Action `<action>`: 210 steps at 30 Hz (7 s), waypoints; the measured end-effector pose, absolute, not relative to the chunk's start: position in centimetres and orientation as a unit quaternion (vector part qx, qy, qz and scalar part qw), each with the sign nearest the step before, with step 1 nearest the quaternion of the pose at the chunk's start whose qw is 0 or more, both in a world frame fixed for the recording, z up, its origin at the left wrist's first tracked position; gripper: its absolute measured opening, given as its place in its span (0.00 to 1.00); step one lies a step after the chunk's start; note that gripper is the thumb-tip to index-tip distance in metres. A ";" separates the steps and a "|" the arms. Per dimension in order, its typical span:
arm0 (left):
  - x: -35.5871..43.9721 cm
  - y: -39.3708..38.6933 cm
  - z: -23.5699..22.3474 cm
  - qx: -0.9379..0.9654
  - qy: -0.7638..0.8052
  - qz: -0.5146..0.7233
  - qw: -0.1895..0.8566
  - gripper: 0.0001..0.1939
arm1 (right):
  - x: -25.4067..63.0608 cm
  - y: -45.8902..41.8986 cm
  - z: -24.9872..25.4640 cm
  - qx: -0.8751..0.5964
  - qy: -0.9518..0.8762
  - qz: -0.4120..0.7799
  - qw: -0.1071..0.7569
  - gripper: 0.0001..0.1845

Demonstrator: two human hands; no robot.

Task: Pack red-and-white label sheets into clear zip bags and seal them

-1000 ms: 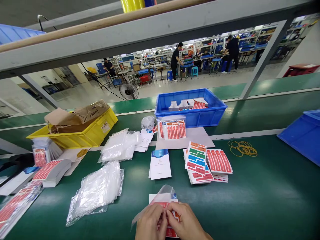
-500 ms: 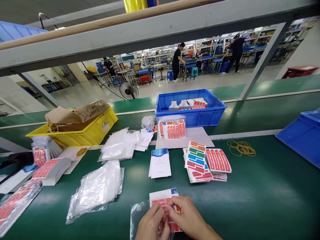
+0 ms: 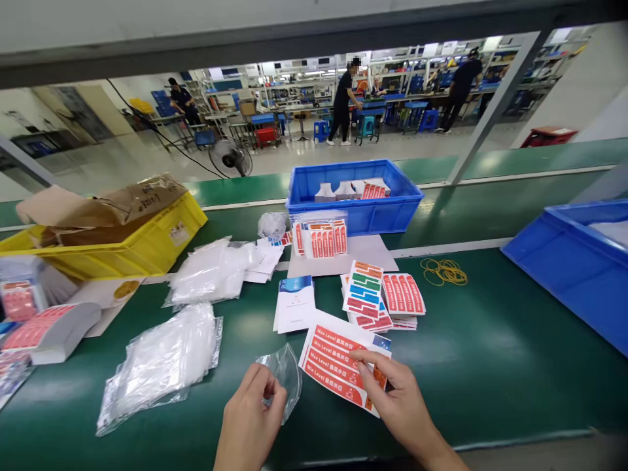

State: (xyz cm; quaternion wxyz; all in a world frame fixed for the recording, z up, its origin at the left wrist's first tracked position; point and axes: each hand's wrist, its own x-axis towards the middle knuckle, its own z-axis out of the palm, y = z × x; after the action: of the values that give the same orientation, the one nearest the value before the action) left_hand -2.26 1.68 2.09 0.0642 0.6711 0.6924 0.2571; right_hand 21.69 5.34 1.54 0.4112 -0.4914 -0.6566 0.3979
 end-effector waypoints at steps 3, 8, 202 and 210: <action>-0.3 2.3 1.0 0.695 0.667 0.262 0.061 0.10 | 22.7 4.3 2.5 -0.497 -0.677 0.364 0.403 0.12; 3.0 2.4 -1.8 0.721 0.635 0.264 0.088 0.11 | 23.6 2.8 1.5 -0.530 -0.653 0.430 0.327 0.16; -2.2 11.0 0.1 0.612 0.472 0.251 0.583 0.13 | 17.9 10.2 -2.4 -0.409 -0.708 0.516 0.257 0.10; -3.7 11.5 -0.2 0.570 0.482 0.376 0.549 0.10 | 18.0 10.4 -2.7 -0.437 -0.685 0.523 0.258 0.11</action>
State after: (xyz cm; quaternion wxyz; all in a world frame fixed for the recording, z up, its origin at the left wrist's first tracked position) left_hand -3.69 11.48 -0.17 0.5487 0.5704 0.4820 0.3758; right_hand 18.01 10.40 -2.72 0.2583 -0.4373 -0.6848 0.5226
